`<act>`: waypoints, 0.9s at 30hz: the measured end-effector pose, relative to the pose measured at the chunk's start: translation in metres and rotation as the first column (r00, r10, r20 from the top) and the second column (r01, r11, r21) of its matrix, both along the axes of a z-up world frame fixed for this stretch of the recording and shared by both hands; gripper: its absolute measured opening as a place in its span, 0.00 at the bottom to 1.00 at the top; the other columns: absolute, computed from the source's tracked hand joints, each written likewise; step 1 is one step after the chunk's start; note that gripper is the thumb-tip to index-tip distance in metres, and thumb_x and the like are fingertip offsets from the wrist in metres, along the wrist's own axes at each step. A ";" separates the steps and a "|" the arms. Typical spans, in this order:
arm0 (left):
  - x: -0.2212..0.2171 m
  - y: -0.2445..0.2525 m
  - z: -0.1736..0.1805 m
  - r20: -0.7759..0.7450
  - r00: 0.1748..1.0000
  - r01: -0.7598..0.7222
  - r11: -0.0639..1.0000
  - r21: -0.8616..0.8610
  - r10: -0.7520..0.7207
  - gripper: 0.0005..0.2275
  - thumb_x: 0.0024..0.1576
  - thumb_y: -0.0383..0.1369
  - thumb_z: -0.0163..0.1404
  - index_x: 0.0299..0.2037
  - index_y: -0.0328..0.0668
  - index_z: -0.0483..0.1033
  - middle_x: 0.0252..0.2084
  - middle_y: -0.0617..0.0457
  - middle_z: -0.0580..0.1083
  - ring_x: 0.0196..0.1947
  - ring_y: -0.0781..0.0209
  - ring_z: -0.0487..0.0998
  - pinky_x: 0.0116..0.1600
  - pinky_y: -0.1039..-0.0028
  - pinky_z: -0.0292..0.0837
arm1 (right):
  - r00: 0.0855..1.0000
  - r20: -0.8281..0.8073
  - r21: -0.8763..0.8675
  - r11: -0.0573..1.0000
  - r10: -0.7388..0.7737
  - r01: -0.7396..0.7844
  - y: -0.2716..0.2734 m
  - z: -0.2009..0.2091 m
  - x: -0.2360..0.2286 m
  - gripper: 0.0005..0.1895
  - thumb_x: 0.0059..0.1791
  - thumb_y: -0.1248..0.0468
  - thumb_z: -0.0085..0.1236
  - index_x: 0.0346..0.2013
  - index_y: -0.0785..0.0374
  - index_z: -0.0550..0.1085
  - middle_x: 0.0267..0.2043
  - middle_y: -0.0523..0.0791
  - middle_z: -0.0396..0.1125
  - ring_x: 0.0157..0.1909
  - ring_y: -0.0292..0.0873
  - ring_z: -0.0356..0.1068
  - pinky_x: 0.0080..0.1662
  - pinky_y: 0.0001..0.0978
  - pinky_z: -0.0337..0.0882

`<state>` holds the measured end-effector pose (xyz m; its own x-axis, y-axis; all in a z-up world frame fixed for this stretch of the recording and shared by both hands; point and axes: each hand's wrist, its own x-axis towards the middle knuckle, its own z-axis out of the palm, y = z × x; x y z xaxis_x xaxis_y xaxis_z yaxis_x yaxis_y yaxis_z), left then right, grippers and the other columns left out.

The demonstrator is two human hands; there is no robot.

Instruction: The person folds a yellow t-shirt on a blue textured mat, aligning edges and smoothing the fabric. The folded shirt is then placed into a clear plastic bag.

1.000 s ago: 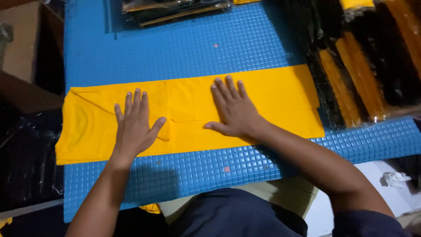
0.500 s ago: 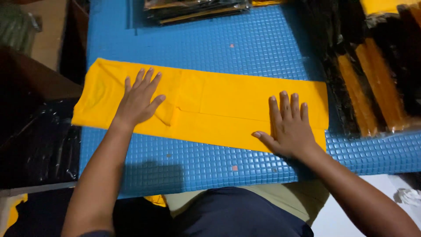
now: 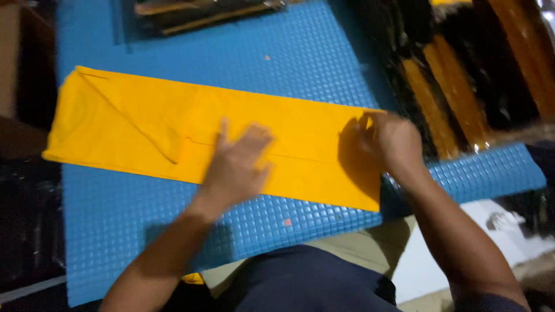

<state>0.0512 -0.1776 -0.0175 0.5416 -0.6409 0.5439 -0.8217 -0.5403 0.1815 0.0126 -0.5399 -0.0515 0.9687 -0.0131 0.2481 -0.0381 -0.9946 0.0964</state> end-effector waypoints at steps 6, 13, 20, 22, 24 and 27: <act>-0.061 -0.102 0.016 -0.458 0.883 0.251 0.928 0.276 -0.103 0.42 0.59 0.55 0.43 0.74 0.27 0.49 0.76 0.28 0.50 0.77 0.29 0.44 0.72 0.29 0.27 | 0.940 0.088 0.264 0.902 0.330 -0.342 -0.011 0.017 -0.012 0.41 0.47 0.53 0.58 0.72 0.67 0.62 0.71 0.62 0.55 0.72 0.65 0.55 0.72 0.50 0.55; -0.072 -0.136 -0.010 -0.295 0.956 0.147 0.887 0.439 -0.012 0.48 0.55 0.70 0.33 0.74 0.33 0.52 0.77 0.32 0.49 0.78 0.31 0.43 0.74 0.35 0.26 | 0.913 -0.332 0.344 0.932 0.238 -0.118 -0.011 0.010 -0.041 0.51 0.52 0.34 0.38 0.79 0.63 0.41 0.82 0.58 0.28 0.80 0.66 0.30 0.74 0.60 0.31; -0.085 -0.139 -0.006 -0.336 0.942 0.171 0.884 0.436 -0.016 0.50 0.53 0.69 0.40 0.73 0.28 0.52 0.75 0.27 0.51 0.77 0.29 0.44 0.74 0.34 0.29 | 0.981 -0.122 -0.044 0.987 0.148 -0.154 -0.011 0.033 -0.024 0.30 0.52 0.57 0.50 0.67 0.67 0.67 0.58 0.60 0.68 0.46 0.57 0.77 0.45 0.40 0.79; -0.097 -0.146 -0.011 -0.316 0.949 0.158 0.882 0.445 -0.011 0.49 0.54 0.67 0.42 0.72 0.25 0.54 0.73 0.25 0.54 0.76 0.26 0.46 0.74 0.33 0.31 | 0.986 -0.027 0.043 0.986 0.163 -0.162 -0.020 0.021 -0.011 0.27 0.51 0.55 0.53 0.62 0.64 0.72 0.54 0.55 0.71 0.44 0.55 0.77 0.44 0.40 0.78; -0.111 -0.156 -0.024 -0.368 0.927 0.209 0.921 0.327 -0.080 0.40 0.59 0.52 0.49 0.70 0.21 0.56 0.71 0.21 0.56 0.75 0.23 0.49 0.73 0.33 0.36 | 0.984 0.004 0.117 0.978 0.176 -0.175 -0.025 0.009 0.003 0.36 0.40 0.52 0.66 0.61 0.60 0.75 0.43 0.50 0.69 0.46 0.53 0.73 0.47 0.37 0.76; -0.130 -0.168 -0.042 -0.153 0.988 0.079 0.932 0.354 -0.025 0.33 0.64 0.50 0.46 0.71 0.27 0.60 0.69 0.25 0.63 0.74 0.30 0.57 0.74 0.37 0.44 | 0.979 -0.158 0.376 0.925 0.126 -0.058 -0.022 0.025 0.016 0.33 0.40 0.53 0.66 0.59 0.60 0.76 0.47 0.54 0.67 0.48 0.61 0.72 0.47 0.47 0.75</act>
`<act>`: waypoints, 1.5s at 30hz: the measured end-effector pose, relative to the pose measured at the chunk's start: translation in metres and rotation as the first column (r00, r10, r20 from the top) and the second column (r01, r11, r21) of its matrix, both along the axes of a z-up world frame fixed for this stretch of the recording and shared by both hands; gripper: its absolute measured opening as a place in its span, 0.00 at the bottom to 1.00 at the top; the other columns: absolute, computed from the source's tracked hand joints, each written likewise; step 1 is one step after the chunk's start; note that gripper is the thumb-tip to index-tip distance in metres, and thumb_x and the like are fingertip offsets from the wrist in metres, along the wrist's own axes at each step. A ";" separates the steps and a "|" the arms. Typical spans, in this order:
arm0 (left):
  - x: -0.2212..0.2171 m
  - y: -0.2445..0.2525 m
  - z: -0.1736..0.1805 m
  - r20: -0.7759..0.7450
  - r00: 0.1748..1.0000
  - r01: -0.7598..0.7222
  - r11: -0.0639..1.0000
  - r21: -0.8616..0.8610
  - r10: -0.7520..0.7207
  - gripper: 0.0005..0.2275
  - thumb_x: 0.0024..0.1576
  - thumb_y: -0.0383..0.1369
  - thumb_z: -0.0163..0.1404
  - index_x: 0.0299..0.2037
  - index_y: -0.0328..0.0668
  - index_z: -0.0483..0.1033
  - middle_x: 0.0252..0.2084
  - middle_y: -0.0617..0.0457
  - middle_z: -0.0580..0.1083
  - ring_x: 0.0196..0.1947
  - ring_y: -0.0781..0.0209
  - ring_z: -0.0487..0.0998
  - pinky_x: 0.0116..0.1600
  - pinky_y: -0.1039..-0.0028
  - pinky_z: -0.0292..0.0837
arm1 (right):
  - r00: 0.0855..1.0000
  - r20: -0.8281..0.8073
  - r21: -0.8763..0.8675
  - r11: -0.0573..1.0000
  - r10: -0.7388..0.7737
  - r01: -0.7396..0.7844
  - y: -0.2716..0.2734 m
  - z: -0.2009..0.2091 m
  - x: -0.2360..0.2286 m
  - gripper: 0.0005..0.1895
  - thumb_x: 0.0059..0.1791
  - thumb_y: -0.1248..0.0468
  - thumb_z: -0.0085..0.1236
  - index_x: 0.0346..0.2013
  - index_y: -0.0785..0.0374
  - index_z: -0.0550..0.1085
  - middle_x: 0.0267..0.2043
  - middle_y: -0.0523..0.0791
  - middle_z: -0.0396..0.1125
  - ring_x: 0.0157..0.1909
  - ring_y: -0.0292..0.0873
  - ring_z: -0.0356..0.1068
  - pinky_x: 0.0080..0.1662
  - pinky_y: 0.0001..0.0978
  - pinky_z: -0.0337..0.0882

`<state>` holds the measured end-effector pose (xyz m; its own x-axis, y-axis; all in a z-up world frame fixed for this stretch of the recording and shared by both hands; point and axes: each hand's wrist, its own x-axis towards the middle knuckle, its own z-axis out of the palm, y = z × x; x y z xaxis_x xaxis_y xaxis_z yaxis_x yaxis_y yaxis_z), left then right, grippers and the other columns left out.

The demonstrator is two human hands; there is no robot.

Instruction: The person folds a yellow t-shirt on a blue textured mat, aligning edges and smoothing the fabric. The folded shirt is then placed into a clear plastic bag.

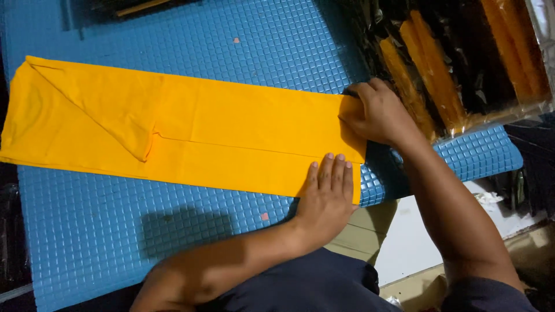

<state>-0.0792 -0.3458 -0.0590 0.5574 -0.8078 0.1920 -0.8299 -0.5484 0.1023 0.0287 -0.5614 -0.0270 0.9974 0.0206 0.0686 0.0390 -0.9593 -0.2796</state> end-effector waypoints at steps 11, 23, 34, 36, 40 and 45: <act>0.000 0.004 0.028 0.244 0.967 0.002 0.956 -0.293 0.073 0.13 0.64 0.31 0.47 0.58 0.45 0.73 0.34 0.38 0.77 0.35 0.49 0.80 0.37 0.60 0.77 | 0.980 -0.189 0.243 0.970 0.057 -0.009 0.012 0.052 0.014 0.21 0.46 0.64 0.59 0.54 0.60 0.72 0.45 0.63 0.71 0.51 0.73 0.70 0.51 0.62 0.70; 0.018 0.065 0.040 -0.726 0.684 -0.496 0.773 -0.395 0.068 0.17 0.55 0.30 0.52 0.55 0.41 0.68 0.37 0.50 0.78 0.28 0.57 0.81 0.29 0.70 0.75 | 0.849 -0.452 0.412 0.908 0.273 -0.073 0.032 0.064 0.085 0.18 0.52 0.57 0.44 0.36 0.61 0.82 0.29 0.41 0.68 0.24 0.37 0.57 0.31 0.30 0.58; 0.032 0.094 0.059 -0.972 0.228 -0.724 0.678 -0.128 0.059 0.22 0.61 0.31 0.52 0.61 0.22 0.64 0.39 0.33 0.79 0.28 0.53 0.86 0.28 0.73 0.83 | 0.844 -0.434 0.362 0.919 0.315 -0.157 0.041 0.054 0.083 0.16 0.47 0.52 0.62 0.32 0.63 0.84 0.26 0.51 0.74 0.32 0.53 0.72 0.41 0.44 0.68; 0.036 0.093 0.061 -0.972 0.206 -0.733 0.676 -0.076 0.114 0.20 0.61 0.28 0.50 0.62 0.25 0.65 0.39 0.35 0.79 0.28 0.53 0.86 0.28 0.74 0.82 | 0.865 -0.423 0.270 0.949 0.270 -0.165 0.033 0.042 0.087 0.14 0.46 0.53 0.64 0.32 0.62 0.84 0.29 0.49 0.76 0.37 0.57 0.75 0.43 0.46 0.71; 0.040 0.096 0.070 -0.956 0.248 -0.743 0.664 -0.086 0.155 0.19 0.60 0.28 0.53 0.60 0.27 0.68 0.37 0.36 0.80 0.27 0.53 0.87 0.28 0.75 0.82 | 0.881 -0.396 0.259 0.952 0.260 -0.164 0.035 0.045 0.084 0.13 0.46 0.55 0.65 0.33 0.61 0.84 0.31 0.48 0.77 0.38 0.56 0.76 0.44 0.46 0.73; 0.041 0.101 0.074 -0.949 0.247 -0.741 0.670 -0.056 0.194 0.18 0.60 0.29 0.52 0.60 0.30 0.68 0.36 0.37 0.79 0.27 0.54 0.87 0.28 0.75 0.83 | 0.916 -0.319 0.265 0.951 0.244 -0.161 0.044 0.049 0.078 0.08 0.47 0.60 0.67 0.35 0.62 0.84 0.32 0.49 0.77 0.38 0.55 0.77 0.44 0.45 0.74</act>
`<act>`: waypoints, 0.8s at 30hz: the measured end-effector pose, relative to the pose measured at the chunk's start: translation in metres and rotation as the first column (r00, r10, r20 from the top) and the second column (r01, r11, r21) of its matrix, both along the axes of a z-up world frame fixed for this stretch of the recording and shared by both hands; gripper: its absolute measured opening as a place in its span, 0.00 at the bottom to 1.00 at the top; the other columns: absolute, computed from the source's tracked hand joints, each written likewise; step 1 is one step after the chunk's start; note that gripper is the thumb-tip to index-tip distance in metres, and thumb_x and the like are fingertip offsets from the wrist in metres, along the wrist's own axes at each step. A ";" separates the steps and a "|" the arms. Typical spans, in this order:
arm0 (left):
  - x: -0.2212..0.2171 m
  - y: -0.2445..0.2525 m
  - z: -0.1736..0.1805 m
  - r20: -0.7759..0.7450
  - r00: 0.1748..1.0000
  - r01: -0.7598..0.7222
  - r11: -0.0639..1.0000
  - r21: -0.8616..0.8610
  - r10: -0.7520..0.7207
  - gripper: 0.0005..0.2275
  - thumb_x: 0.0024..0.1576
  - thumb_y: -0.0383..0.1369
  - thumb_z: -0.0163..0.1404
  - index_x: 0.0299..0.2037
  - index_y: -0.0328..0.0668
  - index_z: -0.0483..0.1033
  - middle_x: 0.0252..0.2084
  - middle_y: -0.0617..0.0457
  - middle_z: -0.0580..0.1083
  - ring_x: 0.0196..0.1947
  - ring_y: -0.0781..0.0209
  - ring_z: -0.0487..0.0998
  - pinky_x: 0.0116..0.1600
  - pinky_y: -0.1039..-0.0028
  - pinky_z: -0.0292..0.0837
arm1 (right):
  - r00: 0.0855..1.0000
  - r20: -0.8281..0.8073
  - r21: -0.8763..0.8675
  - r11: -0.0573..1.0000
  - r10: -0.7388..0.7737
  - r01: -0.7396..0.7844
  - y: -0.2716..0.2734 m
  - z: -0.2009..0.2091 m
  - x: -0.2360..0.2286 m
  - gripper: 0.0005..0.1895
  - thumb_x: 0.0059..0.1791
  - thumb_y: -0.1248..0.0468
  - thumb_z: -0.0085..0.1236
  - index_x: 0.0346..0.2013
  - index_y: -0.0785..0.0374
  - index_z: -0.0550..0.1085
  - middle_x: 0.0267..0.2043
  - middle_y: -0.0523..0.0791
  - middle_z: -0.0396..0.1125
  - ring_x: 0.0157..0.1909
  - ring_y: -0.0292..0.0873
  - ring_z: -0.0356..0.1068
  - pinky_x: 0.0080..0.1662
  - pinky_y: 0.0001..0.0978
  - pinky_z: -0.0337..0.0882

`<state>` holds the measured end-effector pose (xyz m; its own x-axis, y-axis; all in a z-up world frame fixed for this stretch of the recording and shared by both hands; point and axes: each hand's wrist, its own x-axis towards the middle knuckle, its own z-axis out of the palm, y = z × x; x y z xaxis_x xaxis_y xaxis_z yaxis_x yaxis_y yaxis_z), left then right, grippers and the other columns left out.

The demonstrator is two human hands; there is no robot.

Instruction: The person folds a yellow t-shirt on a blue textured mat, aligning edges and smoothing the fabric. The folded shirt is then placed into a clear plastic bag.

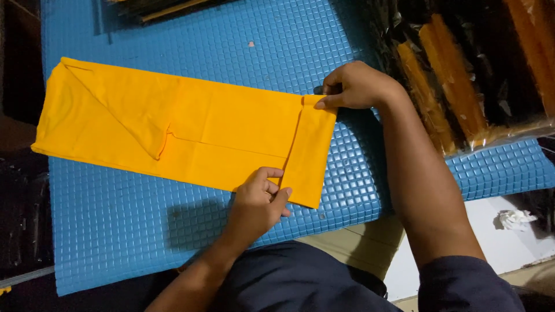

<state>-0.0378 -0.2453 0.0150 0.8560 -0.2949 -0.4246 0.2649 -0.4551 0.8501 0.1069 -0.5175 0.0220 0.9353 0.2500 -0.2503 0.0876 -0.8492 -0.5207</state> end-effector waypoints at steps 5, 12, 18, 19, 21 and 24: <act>-0.008 0.004 -0.004 0.142 0.989 0.036 0.999 0.003 -0.036 0.17 0.60 0.27 0.52 0.59 0.30 0.69 0.34 0.37 0.80 0.28 0.53 0.87 0.31 0.72 0.83 | 0.999 -0.013 0.096 0.995 0.038 -0.037 0.007 0.014 -0.002 0.08 0.48 0.62 0.66 0.35 0.65 0.83 0.33 0.53 0.76 0.36 0.56 0.76 0.43 0.46 0.75; -0.008 0.003 -0.008 0.072 0.997 0.000 1.000 0.030 -0.002 0.18 0.61 0.29 0.53 0.60 0.33 0.69 0.36 0.38 0.80 0.30 0.53 0.87 0.35 0.71 0.83 | 0.999 -0.027 0.150 0.988 0.045 -0.041 0.019 0.004 0.000 0.13 0.49 0.60 0.68 0.38 0.69 0.81 0.33 0.56 0.75 0.34 0.58 0.76 0.42 0.45 0.77; -0.012 0.008 -0.008 0.166 0.986 0.020 0.999 -0.041 -0.013 0.16 0.60 0.27 0.53 0.57 0.30 0.69 0.32 0.37 0.80 0.27 0.51 0.87 0.34 0.68 0.83 | 0.998 0.035 0.294 0.954 0.051 -0.059 0.016 0.001 -0.003 0.07 0.51 0.64 0.65 0.36 0.67 0.81 0.30 0.54 0.73 0.33 0.57 0.74 0.43 0.47 0.75; -0.011 0.008 -0.012 0.166 0.986 0.020 0.999 -0.040 -0.013 0.16 0.60 0.27 0.53 0.57 0.30 0.69 0.32 0.37 0.80 0.27 0.51 0.87 0.34 0.68 0.83 | 0.998 0.035 0.294 0.954 0.051 -0.059 0.017 0.001 -0.002 0.07 0.51 0.64 0.65 0.36 0.67 0.81 0.30 0.54 0.73 0.33 0.57 0.74 0.43 0.47 0.75; -0.011 0.010 -0.020 0.259 0.966 0.013 1.000 -0.009 -0.010 0.15 0.60 0.26 0.53 0.57 0.32 0.70 0.32 0.38 0.80 0.27 0.51 0.86 0.33 0.68 0.83 | 0.995 0.060 0.202 0.975 0.082 -0.092 0.020 -0.001 -0.001 0.08 0.51 0.64 0.65 0.37 0.67 0.81 0.30 0.53 0.73 0.33 0.57 0.75 0.42 0.48 0.75; -0.008 0.011 -0.011 0.220 0.975 0.010 1.000 0.010 -0.012 0.16 0.60 0.26 0.53 0.57 0.31 0.69 0.33 0.37 0.79 0.27 0.49 0.87 0.34 0.67 0.83 | 0.994 0.061 0.136 0.986 0.087 -0.094 0.024 -0.002 0.000 0.08 0.51 0.63 0.65 0.38 0.67 0.81 0.31 0.54 0.74 0.33 0.57 0.75 0.42 0.47 0.75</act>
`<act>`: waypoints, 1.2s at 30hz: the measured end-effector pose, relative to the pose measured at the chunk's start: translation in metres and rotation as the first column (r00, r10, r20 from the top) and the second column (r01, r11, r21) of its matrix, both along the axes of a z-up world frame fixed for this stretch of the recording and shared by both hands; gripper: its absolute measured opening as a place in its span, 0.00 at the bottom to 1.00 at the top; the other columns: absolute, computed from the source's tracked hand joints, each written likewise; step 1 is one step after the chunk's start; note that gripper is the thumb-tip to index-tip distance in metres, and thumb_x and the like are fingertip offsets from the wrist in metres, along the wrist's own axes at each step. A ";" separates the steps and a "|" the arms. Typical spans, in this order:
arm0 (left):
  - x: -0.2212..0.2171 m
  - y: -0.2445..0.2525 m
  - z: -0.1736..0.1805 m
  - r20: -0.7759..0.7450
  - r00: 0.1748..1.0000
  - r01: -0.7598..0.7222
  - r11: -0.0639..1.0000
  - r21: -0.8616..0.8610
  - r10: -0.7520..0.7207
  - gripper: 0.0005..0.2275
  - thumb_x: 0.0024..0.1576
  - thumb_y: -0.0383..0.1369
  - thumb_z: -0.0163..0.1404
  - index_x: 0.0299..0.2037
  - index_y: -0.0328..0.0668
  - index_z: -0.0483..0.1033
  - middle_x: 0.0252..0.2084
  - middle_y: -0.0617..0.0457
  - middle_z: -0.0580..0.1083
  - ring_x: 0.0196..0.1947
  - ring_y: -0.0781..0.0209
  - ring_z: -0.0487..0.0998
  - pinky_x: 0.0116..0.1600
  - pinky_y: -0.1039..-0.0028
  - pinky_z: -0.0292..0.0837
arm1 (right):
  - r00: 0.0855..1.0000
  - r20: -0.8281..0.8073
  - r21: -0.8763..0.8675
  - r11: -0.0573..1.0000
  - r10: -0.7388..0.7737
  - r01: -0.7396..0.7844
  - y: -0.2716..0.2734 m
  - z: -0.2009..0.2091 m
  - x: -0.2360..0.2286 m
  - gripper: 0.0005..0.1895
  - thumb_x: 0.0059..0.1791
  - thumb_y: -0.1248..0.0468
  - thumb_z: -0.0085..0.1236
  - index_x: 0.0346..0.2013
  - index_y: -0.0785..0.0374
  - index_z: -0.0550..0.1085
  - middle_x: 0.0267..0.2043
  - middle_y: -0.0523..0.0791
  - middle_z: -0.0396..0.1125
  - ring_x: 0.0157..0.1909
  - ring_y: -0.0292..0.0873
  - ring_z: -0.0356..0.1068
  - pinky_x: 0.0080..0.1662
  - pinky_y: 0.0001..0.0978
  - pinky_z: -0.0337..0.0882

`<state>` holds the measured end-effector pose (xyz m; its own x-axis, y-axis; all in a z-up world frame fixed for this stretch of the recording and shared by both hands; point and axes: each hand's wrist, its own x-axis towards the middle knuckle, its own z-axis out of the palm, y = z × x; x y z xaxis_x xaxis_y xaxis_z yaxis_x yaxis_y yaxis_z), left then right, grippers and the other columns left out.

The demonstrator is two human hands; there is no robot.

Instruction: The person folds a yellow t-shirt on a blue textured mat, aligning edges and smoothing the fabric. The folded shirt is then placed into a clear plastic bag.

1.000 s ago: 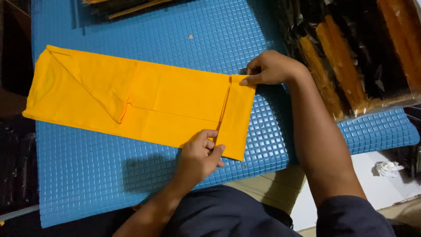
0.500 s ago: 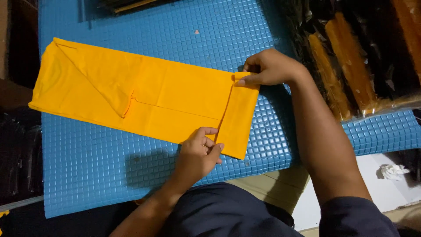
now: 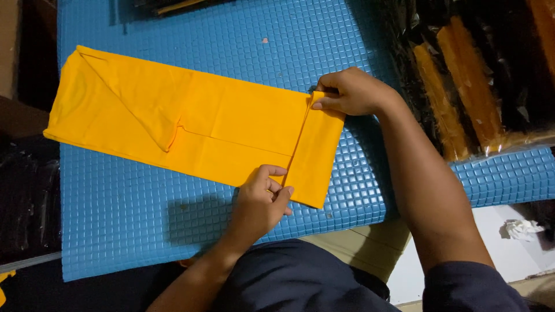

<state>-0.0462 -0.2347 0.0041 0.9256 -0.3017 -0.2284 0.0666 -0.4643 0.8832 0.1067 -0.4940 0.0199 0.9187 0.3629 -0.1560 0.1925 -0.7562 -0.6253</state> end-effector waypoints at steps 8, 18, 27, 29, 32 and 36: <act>-0.005 0.004 -0.009 0.204 0.979 0.020 1.000 -0.017 -0.016 0.15 0.59 0.25 0.56 0.54 0.31 0.69 0.28 0.40 0.79 0.24 0.53 0.86 0.31 0.69 0.83 | 1.000 0.000 0.040 0.999 -0.019 0.019 0.003 0.002 -0.004 0.09 0.51 0.64 0.64 0.41 0.68 0.80 0.33 0.56 0.74 0.35 0.61 0.75 0.43 0.51 0.75; -0.003 0.003 -0.022 0.480 0.874 -0.014 0.984 0.180 -0.075 0.12 0.58 0.27 0.58 0.50 0.34 0.72 0.23 0.44 0.77 0.22 0.52 0.84 0.29 0.71 0.81 | 0.997 0.074 -0.109 0.993 -0.034 0.042 0.007 0.001 -0.004 0.15 0.50 0.59 0.67 0.43 0.68 0.80 0.34 0.55 0.74 0.36 0.58 0.76 0.42 0.47 0.76; 0.058 -0.031 0.022 0.222 0.957 0.063 0.883 0.465 -0.185 0.21 0.63 0.46 0.48 0.53 0.33 0.73 0.40 0.38 0.75 0.45 0.41 0.81 0.45 0.57 0.79 | 0.998 0.052 -0.121 0.992 -0.028 0.034 0.010 0.005 -0.007 0.17 0.50 0.58 0.67 0.45 0.69 0.80 0.35 0.57 0.75 0.38 0.61 0.76 0.43 0.49 0.75; 0.060 -0.039 0.034 0.216 0.960 0.061 0.884 0.463 -0.180 0.21 0.62 0.44 0.51 0.52 0.31 0.74 0.39 0.37 0.75 0.44 0.40 0.81 0.44 0.56 0.79 | 0.999 0.037 -0.110 0.993 -0.031 0.034 0.009 0.009 -0.007 0.16 0.49 0.59 0.67 0.44 0.69 0.80 0.36 0.57 0.75 0.38 0.61 0.76 0.43 0.49 0.75; 0.065 -0.048 0.033 0.204 0.961 0.071 0.884 0.462 -0.184 0.20 0.59 0.41 0.55 0.50 0.28 0.75 0.38 0.35 0.75 0.43 0.38 0.81 0.43 0.56 0.79 | 0.999 0.015 -0.080 0.996 -0.030 0.031 0.005 0.005 -0.005 0.15 0.49 0.61 0.67 0.43 0.69 0.80 0.36 0.58 0.75 0.38 0.62 0.76 0.43 0.50 0.75; 0.072 -0.057 0.029 0.155 0.974 0.082 0.898 0.433 -0.164 0.19 0.56 0.38 0.55 0.49 0.27 0.75 0.37 0.36 0.74 0.43 0.38 0.80 0.43 0.56 0.78 | 0.999 0.028 0.009 1.000 -0.015 0.015 -0.001 0.003 -0.004 0.13 0.48 0.64 0.68 0.42 0.70 0.79 0.35 0.59 0.74 0.38 0.65 0.75 0.43 0.54 0.74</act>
